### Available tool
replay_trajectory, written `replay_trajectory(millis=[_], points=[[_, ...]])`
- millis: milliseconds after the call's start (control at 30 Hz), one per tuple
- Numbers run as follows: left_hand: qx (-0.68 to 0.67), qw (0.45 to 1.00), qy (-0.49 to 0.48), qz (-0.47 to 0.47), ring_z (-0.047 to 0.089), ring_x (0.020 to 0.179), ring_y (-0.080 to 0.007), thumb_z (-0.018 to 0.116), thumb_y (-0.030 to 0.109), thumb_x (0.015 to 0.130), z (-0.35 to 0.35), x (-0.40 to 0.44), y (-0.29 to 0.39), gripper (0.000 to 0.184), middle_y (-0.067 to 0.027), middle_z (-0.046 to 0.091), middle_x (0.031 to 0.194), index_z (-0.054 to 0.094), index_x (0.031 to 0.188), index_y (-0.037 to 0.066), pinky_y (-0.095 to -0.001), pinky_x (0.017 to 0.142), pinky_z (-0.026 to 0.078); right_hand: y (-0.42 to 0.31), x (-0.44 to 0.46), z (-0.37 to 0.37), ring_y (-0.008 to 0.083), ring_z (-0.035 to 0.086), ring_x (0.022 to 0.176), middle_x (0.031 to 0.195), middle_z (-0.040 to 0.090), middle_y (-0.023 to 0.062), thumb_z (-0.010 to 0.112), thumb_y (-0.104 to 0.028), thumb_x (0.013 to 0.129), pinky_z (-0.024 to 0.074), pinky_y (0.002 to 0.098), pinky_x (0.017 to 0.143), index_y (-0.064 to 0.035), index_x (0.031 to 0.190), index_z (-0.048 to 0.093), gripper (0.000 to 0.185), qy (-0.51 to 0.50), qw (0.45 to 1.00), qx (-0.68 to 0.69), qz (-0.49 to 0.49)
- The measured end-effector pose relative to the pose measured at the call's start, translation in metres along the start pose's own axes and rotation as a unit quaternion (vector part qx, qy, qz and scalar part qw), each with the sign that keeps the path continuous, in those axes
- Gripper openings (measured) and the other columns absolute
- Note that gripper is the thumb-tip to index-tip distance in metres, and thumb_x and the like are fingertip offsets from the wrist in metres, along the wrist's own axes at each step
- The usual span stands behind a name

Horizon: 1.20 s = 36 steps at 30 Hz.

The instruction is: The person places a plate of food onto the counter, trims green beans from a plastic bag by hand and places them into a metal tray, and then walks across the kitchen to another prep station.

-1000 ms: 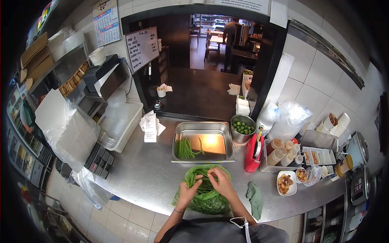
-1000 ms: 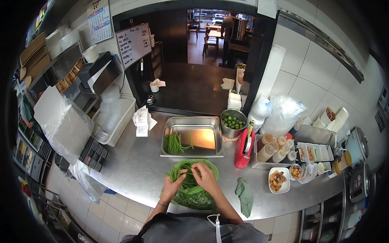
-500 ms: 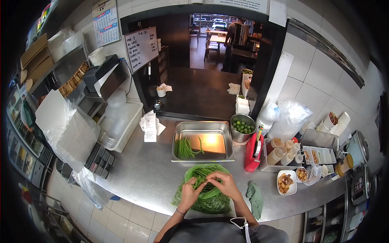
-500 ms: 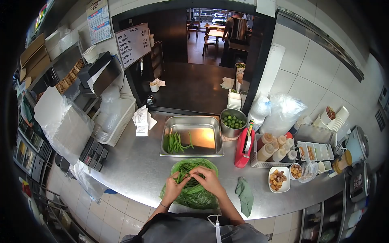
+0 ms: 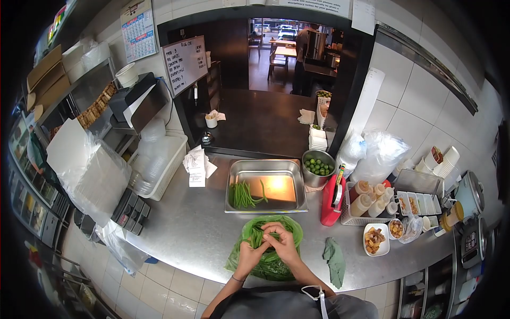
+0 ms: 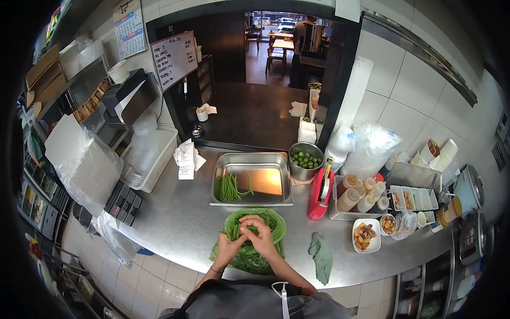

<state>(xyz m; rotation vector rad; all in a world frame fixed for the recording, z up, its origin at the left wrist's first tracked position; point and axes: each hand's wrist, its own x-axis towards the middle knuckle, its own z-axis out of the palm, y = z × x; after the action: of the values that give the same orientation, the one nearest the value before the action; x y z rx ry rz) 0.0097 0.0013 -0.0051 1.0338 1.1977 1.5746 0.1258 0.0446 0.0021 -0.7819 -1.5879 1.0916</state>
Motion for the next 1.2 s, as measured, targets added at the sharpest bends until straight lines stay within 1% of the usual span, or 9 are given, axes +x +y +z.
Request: replay_trajectory(millis=[67,100,200,267,433,533,633,1067,1200], points=[[0.015,1.0,0.005,-0.022,0.055,0.064,-0.0054,0.071,0.011,0.081,-0.006,0.002,0.002,0.013,-0.0028,0.067,0.074,0.066,0.079,-0.001,-0.0237,0.057,0.044,-0.001,-0.001,0.002,0.0162,0.049,0.1,0.107,0.058,0.0064,0.064,-0.004,0.083,0.0376,0.0317,0.089,-0.0022,0.082,0.062,0.003,0.001,0.942,0.281,0.184],[0.029,0.999,0.009,-0.045,0.055,0.063,-0.0054,0.071,0.011,0.081,-0.011,0.004,0.002,0.013,-0.0024,0.067,0.073,0.066,0.078,-0.001,-0.0226,0.055,0.043,0.003,0.001,0.0,0.0162,0.049,0.1,0.107,0.058,0.0064,0.064,-0.004,0.083,0.0376,0.0317,0.089,-0.0022,0.082,0.062,0.003,-0.001,0.942,0.281,0.184],[-0.003,0.996,0.061,-0.06,0.052,0.058,-0.0041,0.071,0.01,0.081,-0.024,0.01,-0.004,0.012,-0.0021,0.066,0.071,0.066,0.076,0.0,-0.0207,0.052,0.039,0.021,0.006,-0.015,0.0197,0.049,0.1,0.108,0.058,0.0052,0.069,-0.006,0.077,0.037,0.0375,0.09,-0.0051,0.081,0.064,0.006,0.028,0.999,0.022,0.032],[-0.005,0.996,0.068,-0.056,0.048,0.054,-0.0029,0.071,0.01,0.081,-0.027,0.011,-0.003,0.012,-0.0014,0.065,0.07,0.066,0.076,0.001,-0.02,0.048,0.035,0.025,0.004,-0.025,0.0242,0.045,0.112,0.109,0.055,0.003,0.071,-0.008,0.071,0.0303,0.0442,0.097,-0.0103,0.081,0.066,0.011,0.027,0.913,-0.404,-0.044],[-0.016,0.995,0.075,-0.056,0.042,0.048,-0.0014,0.071,0.011,0.081,-0.029,0.013,-0.003,0.012,0.0008,0.062,0.066,0.067,0.077,0.001,-0.0198,0.043,0.03,0.052,-0.007,-0.032,0.0262,0.043,0.116,0.111,0.057,0.0045,0.07,-0.013,0.071,0.0275,0.0451,0.099,-0.014,0.088,0.069,0.017,-0.043,0.833,-0.551,-0.006],[0.005,0.996,0.073,-0.041,0.041,0.047,-0.0014,0.071,0.011,0.081,-0.026,0.014,-0.011,0.011,0.0013,0.062,0.064,0.067,0.077,0.001,-0.0197,0.042,0.029,0.032,-0.001,-0.03,0.0251,0.048,0.114,0.114,0.058,0.0065,0.065,-0.012,0.08,0.0299,0.0393,0.103,-0.0112,0.099,0.069,0.019,-0.018,0.914,-0.4,-0.057],[-0.02,0.997,0.045,-0.06,0.042,0.046,-0.0016,0.071,0.01,0.081,-0.024,0.012,-0.006,0.011,-0.0007,0.063,0.067,0.067,0.079,0.001,-0.0193,0.041,0.029,0.013,0.003,-0.022,0.0169,0.06,0.095,0.102,0.066,0.009,0.06,-0.012,0.089,0.0447,0.0274,0.085,-0.0011,0.109,0.065,0.023,-0.137,0.989,-0.033,0.049],[-0.058,0.995,0.045,-0.063,0.042,0.046,-0.0019,0.071,0.011,0.081,-0.027,0.013,0.004,0.013,-0.0042,0.066,0.072,0.066,0.086,0.0,-0.0185,0.041,0.03,0.022,0.003,-0.045,0.0103,0.058,0.076,0.081,0.066,0.0038,0.068,-0.006,0.081,0.0442,0.0238,0.072,0.0011,0.088,0.07,0.01,-0.117,0.987,-0.084,0.072],[-0.081,0.992,0.035,-0.091,0.041,0.046,-0.0022,0.07,0.01,0.082,-0.026,0.013,0.006,0.014,-0.005,0.066,0.075,0.066,0.089,0.0,-0.0189,0.042,0.031,0.025,0.006,-0.041,0.01,0.057,0.078,0.08,0.063,0.0026,0.068,-0.004,0.08,0.0431,0.0231,0.073,0.0001,0.082,0.065,0.006,-0.026,0.996,-0.003,0.085]])
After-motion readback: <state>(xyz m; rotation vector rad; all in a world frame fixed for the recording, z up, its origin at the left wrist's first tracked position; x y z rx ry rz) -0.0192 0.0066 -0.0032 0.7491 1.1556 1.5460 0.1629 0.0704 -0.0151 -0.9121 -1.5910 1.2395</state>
